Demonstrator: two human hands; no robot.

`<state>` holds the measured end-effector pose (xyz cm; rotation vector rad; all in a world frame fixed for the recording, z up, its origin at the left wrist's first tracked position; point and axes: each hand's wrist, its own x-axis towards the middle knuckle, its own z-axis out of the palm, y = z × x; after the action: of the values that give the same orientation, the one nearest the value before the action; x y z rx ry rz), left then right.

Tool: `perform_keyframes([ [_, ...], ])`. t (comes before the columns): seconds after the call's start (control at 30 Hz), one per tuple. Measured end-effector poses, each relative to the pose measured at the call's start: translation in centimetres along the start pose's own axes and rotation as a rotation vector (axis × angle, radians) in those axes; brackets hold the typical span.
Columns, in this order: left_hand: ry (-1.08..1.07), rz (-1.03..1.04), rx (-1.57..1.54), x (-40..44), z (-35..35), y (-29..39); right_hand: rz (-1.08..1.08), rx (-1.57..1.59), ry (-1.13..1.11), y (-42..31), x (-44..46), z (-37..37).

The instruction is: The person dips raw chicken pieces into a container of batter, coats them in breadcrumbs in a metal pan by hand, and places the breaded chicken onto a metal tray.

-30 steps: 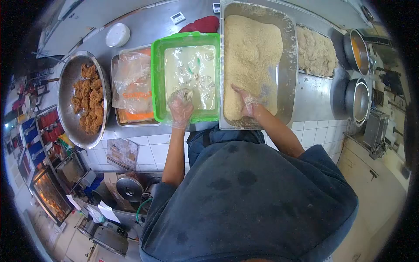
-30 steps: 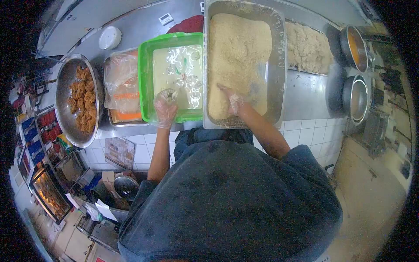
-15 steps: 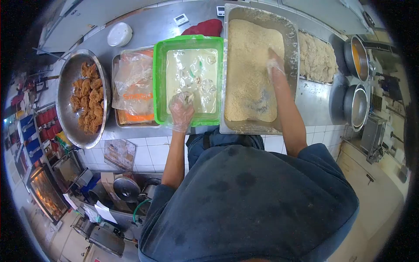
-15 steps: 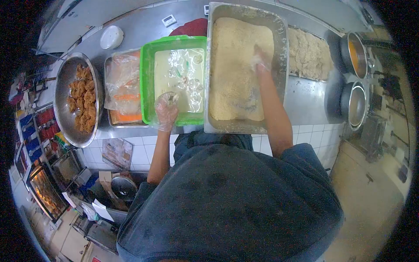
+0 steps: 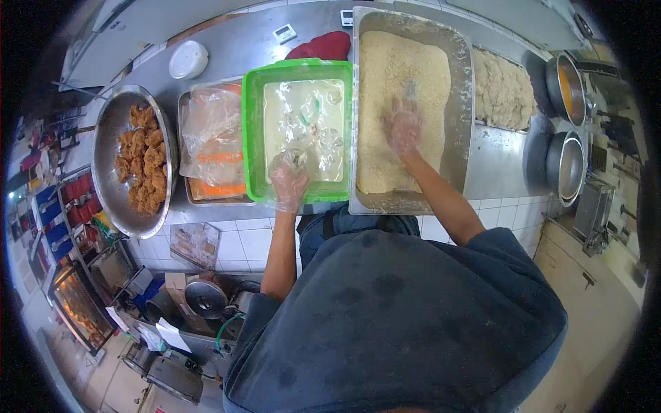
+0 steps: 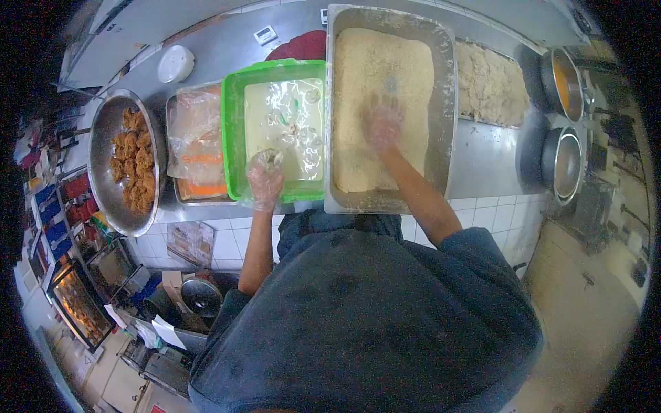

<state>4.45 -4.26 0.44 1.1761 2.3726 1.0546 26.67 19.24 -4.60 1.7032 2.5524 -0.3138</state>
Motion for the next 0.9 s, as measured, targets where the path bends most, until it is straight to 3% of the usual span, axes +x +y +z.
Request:
perform_keyframes([
  [0.03, 0.015, -0.013, -0.055, 0.2, 0.1, 0.0, -0.040, -0.030, -0.095, 0.0, -0.5, -1.0],
  [0.1, 0.029, 0.012, -0.049, -0.1, 0.1, 0.0, -0.145, -0.248, 0.392, 2.0, -0.6, -0.4],
  [0.17, 0.045, 0.095, 0.075, 0.1, -0.1, -0.3, -0.081, -0.160, 0.568, 3.8, 1.5, 1.3],
  [0.23, 0.017, 0.070, 0.034, -0.2, -0.4, -0.2, 0.189, 0.216, 0.407, 4.5, 3.9, 3.0],
  [0.33, -0.004, 0.067, 0.033, 0.2, -0.4, -0.3, 0.393, 0.118, 0.148, 1.4, 4.5, 2.1],
  [0.43, 0.025, 0.098, 0.042, 0.4, 0.0, -1.2, 0.384, -0.114, 0.282, 0.1, 5.1, 4.4],
  [0.53, 0.029, 0.099, 0.069, 0.4, 0.2, -1.3, 0.245, -0.036, 0.239, -0.2, 5.3, 3.3],
  [0.63, -0.002, -0.005, 0.077, -0.3, 1.0, -2.0, 0.289, -0.009, 0.051, -0.7, 6.0, 1.9],
  [0.67, -0.016, -0.059, 0.080, -1.2, 1.1, -2.4, 0.262, 0.012, 0.103, 0.0, 4.6, 2.2],
  [0.73, 0.020, 0.030, 0.071, -0.4, 0.2, -1.3, 0.177, 0.079, 0.242, 0.0, 4.7, 3.1],
  [0.83, 0.048, 0.018, 0.056, 1.0, 0.1, -0.8, 0.246, -0.094, 0.220, -1.0, 1.8, 3.3],
  [0.9, 0.020, -0.025, 0.062, -0.1, -0.1, -0.5, 0.261, -0.025, 0.199, -1.1, 2.0, 3.3],
])
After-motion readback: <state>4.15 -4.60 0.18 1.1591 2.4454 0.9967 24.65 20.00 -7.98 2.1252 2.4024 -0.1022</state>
